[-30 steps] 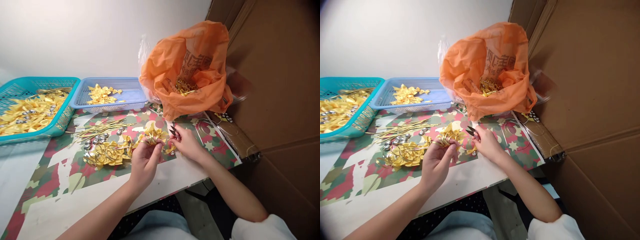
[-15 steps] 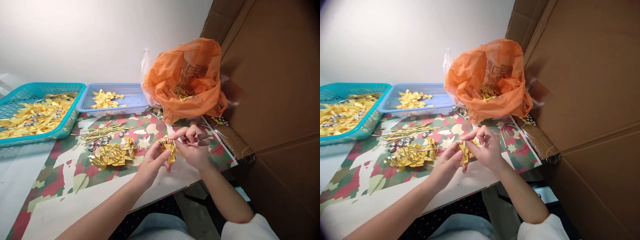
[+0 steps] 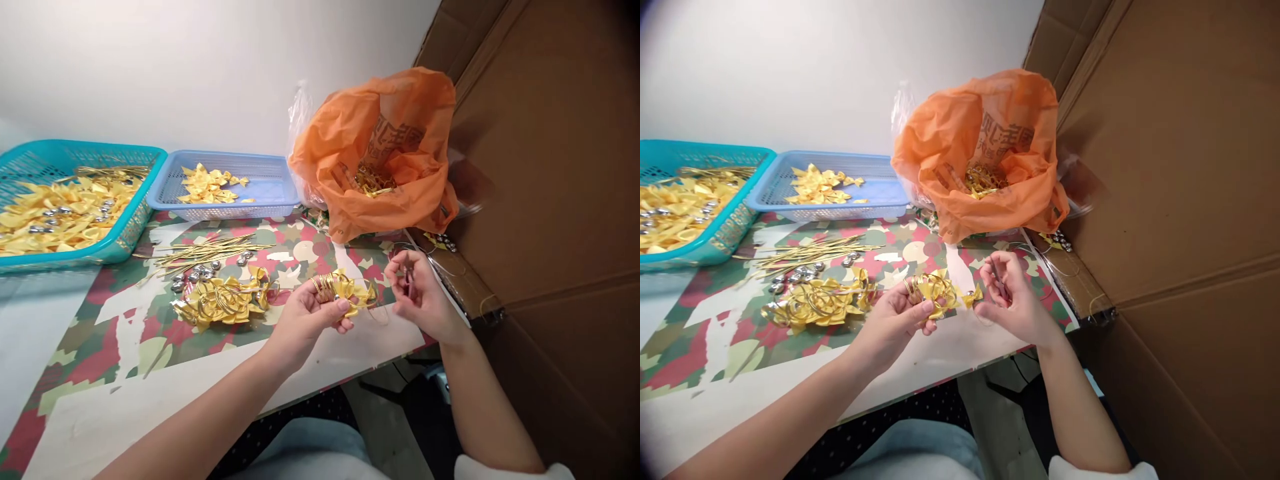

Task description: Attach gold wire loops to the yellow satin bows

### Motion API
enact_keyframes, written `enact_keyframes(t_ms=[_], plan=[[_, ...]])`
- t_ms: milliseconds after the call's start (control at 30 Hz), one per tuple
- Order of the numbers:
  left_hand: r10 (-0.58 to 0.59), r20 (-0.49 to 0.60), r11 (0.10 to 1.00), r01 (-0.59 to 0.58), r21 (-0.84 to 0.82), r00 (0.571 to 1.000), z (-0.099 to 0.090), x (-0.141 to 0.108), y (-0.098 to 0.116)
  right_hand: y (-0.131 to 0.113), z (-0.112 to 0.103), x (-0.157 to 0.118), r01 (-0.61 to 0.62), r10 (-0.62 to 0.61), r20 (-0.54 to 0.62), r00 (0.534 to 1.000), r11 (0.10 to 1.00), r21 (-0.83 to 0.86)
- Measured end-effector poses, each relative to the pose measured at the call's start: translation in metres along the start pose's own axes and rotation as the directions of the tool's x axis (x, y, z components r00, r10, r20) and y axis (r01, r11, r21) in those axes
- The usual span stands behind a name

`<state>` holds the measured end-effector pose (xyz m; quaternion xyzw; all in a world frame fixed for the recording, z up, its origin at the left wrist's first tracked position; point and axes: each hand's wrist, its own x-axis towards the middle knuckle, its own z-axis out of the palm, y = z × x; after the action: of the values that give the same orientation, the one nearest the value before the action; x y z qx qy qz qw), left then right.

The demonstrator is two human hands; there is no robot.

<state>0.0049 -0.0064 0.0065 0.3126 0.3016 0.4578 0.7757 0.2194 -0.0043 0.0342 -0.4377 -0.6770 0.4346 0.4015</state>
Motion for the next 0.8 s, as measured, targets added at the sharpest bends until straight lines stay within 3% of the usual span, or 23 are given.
enact_keyframes(t_ms=[67, 167, 267, 500, 800], plan=[[-0.017, 0.012, 0.999, 0.017, -0.027, 1.000, 0.000, 0.001, 0.000, 0.001, -0.007, -0.006, -0.010, 0.011, 0.019, 1.000, 0.999, -0.032], [-0.044, 0.034, 0.997, 0.046, -0.059, 0.998, -0.002, 0.002, -0.002, -0.003, -0.008, -0.011, -0.032, 0.064, 0.137, 0.989, 0.974, -0.225], [-0.058, 0.054, 0.997, 0.061, -0.049, 0.997, -0.004, 0.003, -0.002, -0.012, -0.003, -0.010, 0.022, 0.062, 0.228, 0.972, 0.936, -0.351], [-0.046, 0.070, 0.999, 0.046, -0.006, 0.996, -0.004, 0.003, -0.001, -0.031, 0.009, 0.007, 0.132, -0.013, 0.273, 0.962, 0.897, -0.423], [-0.049, 0.098, 0.999, 0.046, 0.027, 0.994, -0.006, 0.001, -0.002, -0.034, 0.004, 0.006, 0.202, -0.053, 0.279, 0.959, 0.816, -0.541]])
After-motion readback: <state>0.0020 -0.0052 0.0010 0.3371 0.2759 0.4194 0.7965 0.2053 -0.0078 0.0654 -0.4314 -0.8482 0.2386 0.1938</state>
